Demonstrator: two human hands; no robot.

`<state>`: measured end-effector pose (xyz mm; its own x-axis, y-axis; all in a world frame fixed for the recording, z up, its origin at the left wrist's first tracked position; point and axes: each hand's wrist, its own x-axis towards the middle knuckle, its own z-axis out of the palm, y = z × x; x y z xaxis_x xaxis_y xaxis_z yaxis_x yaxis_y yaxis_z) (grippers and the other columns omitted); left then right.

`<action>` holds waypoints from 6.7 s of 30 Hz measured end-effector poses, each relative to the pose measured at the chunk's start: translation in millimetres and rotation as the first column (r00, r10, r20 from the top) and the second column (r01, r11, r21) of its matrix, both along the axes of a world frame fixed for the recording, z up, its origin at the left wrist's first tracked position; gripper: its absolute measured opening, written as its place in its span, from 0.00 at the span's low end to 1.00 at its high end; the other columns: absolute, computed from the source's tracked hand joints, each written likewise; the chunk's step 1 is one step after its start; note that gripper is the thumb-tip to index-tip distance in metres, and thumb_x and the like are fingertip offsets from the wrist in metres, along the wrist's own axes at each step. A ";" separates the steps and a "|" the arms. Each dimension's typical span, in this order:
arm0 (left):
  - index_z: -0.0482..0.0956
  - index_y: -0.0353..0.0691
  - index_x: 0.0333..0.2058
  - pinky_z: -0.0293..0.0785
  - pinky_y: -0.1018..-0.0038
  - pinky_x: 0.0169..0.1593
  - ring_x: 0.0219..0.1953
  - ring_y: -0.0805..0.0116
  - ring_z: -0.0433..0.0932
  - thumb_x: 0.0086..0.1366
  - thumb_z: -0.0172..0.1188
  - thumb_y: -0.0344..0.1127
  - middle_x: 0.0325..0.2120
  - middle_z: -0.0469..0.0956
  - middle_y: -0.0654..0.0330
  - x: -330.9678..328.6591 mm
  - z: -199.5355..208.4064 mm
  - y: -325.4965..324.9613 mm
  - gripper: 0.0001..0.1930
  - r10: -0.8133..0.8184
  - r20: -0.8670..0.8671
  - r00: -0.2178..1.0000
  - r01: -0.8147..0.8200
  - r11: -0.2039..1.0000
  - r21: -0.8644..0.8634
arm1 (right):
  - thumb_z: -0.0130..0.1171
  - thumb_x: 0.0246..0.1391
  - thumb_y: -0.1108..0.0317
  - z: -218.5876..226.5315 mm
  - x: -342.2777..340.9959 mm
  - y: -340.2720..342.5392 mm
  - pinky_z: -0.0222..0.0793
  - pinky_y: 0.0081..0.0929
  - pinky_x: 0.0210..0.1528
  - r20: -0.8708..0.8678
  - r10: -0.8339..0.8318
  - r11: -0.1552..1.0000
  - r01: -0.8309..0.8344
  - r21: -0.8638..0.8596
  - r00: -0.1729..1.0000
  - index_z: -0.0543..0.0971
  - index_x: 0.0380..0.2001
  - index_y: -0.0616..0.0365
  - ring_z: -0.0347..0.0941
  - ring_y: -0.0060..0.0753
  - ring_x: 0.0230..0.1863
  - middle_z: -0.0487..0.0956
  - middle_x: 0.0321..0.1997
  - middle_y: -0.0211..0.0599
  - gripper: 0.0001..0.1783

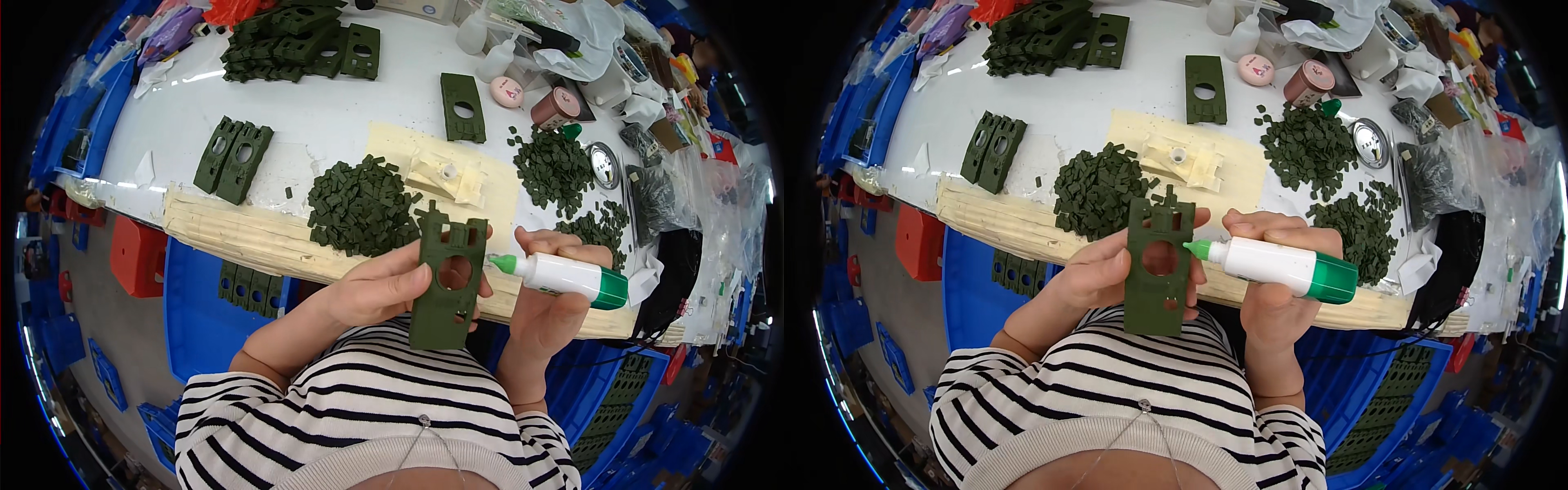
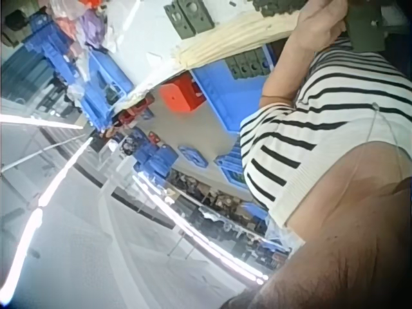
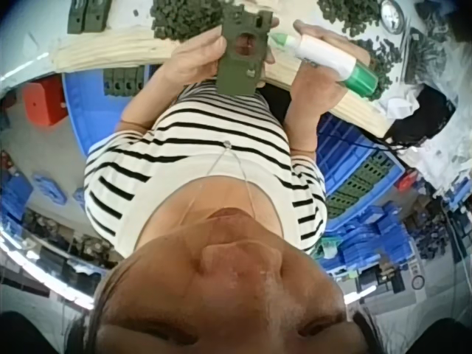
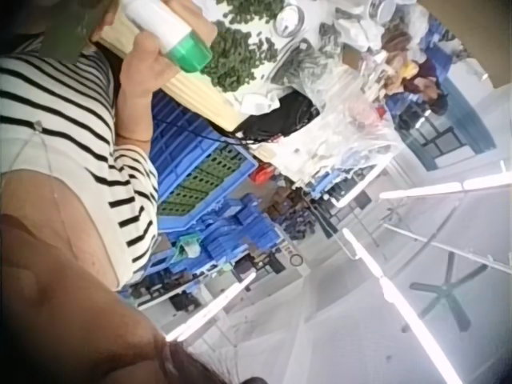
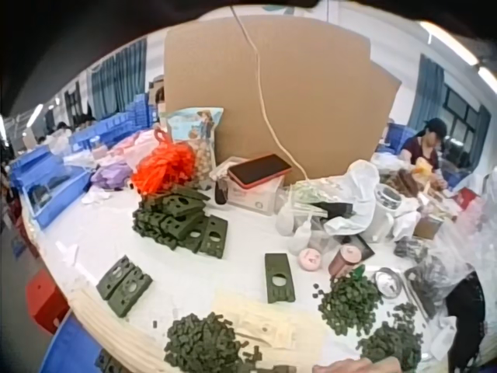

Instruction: Glue and assemble plastic toy tank components at a factory workbench.

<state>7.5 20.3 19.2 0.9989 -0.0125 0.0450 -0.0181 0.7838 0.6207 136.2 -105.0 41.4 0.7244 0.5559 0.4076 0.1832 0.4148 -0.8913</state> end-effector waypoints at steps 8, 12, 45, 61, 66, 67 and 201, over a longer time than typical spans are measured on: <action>0.45 0.34 0.61 0.67 0.61 0.52 0.49 0.54 0.69 0.66 0.43 0.48 0.50 0.64 0.43 -6.6 3.4 -4.1 0.33 -0.109 -0.053 0.993 0.113 0.991 0.073 | 0.57 0.49 0.46 0.7 -7.2 2.4 0.72 0.42 0.46 -0.058 0.058 0.998 -0.060 -0.031 0.997 0.64 0.39 0.62 0.74 0.42 0.39 0.75 0.34 0.48 0.30; 0.45 0.34 0.61 0.67 0.61 0.52 0.50 0.54 0.69 0.66 0.43 0.48 0.51 0.63 0.43 -7.0 4.1 -3.8 0.33 -0.099 -0.044 0.994 0.104 0.984 0.143 | 0.60 0.48 0.48 -2.6 -7.3 0.7 0.72 0.40 0.46 -0.014 0.060 0.998 -0.060 -0.024 0.998 0.64 0.39 0.64 0.75 0.42 0.39 0.75 0.35 0.50 0.30; 0.46 0.32 0.60 0.66 0.62 0.52 0.49 0.56 0.70 0.67 0.43 0.46 0.51 0.65 0.45 -9.0 5.0 -4.6 0.31 -0.066 -0.016 0.998 0.068 0.977 0.204 | 0.60 0.48 0.48 -1.7 -9.7 0.1 0.71 0.39 0.47 0.032 0.048 0.998 -0.047 -0.047 0.998 0.64 0.39 0.64 0.75 0.42 0.39 0.76 0.36 0.52 0.30; 0.47 0.34 0.60 0.68 0.64 0.50 0.47 0.57 0.70 0.65 0.43 0.52 0.47 0.65 0.46 -8.8 2.4 -4.4 0.34 -0.064 -0.053 0.997 0.073 0.979 0.190 | 0.61 0.48 0.51 -4.3 -8.5 1.4 0.70 0.40 0.49 0.002 0.102 0.995 -0.102 0.011 0.995 0.64 0.38 0.65 0.75 0.43 0.41 0.76 0.36 0.53 0.28; 0.46 0.33 0.60 0.68 0.65 0.50 0.47 0.57 0.70 0.65 0.43 0.51 0.47 0.65 0.46 -9.3 4.6 -4.4 0.34 -0.063 -0.057 0.996 0.072 0.980 0.183 | 0.61 0.49 0.52 -7.1 -7.1 1.4 0.70 0.40 0.49 0.039 0.107 0.994 -0.108 0.024 0.993 0.64 0.38 0.65 0.75 0.43 0.41 0.76 0.35 0.53 0.27; 0.46 0.33 0.60 0.68 0.64 0.50 0.47 0.57 0.70 0.65 0.43 0.51 0.47 0.65 0.46 -9.2 4.4 -4.4 0.34 -0.063 -0.055 0.996 0.072 0.981 0.183 | 0.61 0.49 0.52 -7.4 -6.9 1.3 0.70 0.40 0.49 0.046 0.109 0.994 -0.111 0.026 0.993 0.64 0.38 0.65 0.75 0.43 0.41 0.76 0.35 0.53 0.27; 0.82 0.38 0.35 0.72 0.67 0.37 0.30 0.57 0.79 0.60 0.54 0.47 0.27 0.80 0.53 -145.3 -1.0 217.7 0.17 0.987 0.163 0.009 0.412 -0.152 0.898 | 0.46 0.58 0.47 -14.8 10.5 -21.6 0.72 0.32 0.36 -0.419 0.180 0.977 -0.113 0.179 0.890 0.62 0.38 0.56 0.70 0.29 0.33 0.69 0.34 0.36 0.21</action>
<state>-137.8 238.1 18.2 0.0449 0.9901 0.1331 0.8884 -0.1005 0.4479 146.7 -126.5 26.5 0.7618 0.6281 0.1588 -0.2778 0.5382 -0.7957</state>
